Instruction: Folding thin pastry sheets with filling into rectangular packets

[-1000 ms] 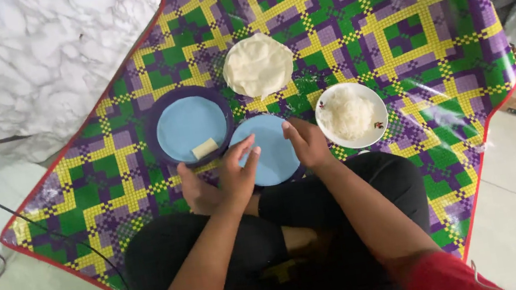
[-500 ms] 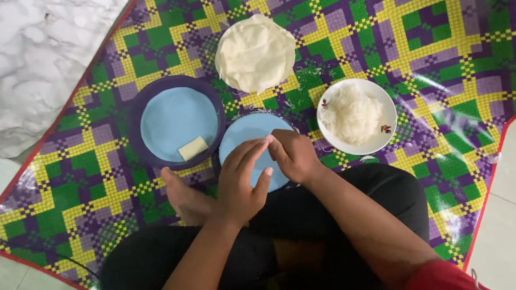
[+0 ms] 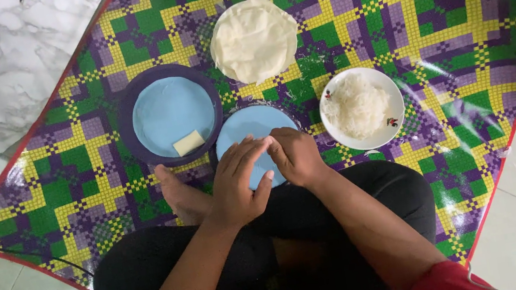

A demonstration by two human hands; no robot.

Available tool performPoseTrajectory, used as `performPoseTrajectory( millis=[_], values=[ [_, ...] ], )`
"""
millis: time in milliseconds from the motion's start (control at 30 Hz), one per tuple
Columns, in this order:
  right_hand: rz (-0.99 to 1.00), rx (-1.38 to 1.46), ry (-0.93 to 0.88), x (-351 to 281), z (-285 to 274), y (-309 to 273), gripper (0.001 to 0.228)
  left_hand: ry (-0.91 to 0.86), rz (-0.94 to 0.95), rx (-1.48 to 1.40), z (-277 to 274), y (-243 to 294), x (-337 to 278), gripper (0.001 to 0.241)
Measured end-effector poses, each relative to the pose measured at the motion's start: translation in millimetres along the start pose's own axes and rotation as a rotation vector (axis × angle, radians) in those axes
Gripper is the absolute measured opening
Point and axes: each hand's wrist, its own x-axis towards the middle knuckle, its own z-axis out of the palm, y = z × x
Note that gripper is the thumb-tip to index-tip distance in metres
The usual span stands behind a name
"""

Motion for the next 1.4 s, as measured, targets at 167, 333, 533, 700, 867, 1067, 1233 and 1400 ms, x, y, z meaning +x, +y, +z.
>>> performPoseTrajectory(
  millis=[167,333,533,700,867,1067,1233,1400],
  values=[
    [-0.01,-0.023,0.016,-1,1,2,0.054,0.018,-0.01,0.011,6,-5,-6,0.046],
    [-0.025,-0.053,0.023,-3,4,7,0.052,0.016,-0.009,0.025,3,-3,-6,0.045],
    [-0.029,-0.1,0.013,-4,5,7,0.052,0.02,-0.026,0.035,5,-3,-6,0.046],
    [-0.041,-0.102,0.011,-4,4,8,0.053,0.017,-0.026,0.037,6,-5,-8,0.047],
    [-0.04,-0.09,0.009,-3,2,4,0.054,0.017,-0.02,0.028,5,-5,-6,0.048],
    [-0.036,-0.112,0.013,-5,4,9,0.055,0.048,0.023,0.042,5,-5,-5,0.045],
    [-0.048,-0.092,-0.007,-6,2,6,0.058,0.08,0.018,0.005,5,-6,-1,0.04],
    [-0.021,-0.07,-0.018,-5,2,5,0.058,0.088,-0.038,-0.017,9,-8,-8,0.04]
  ],
)
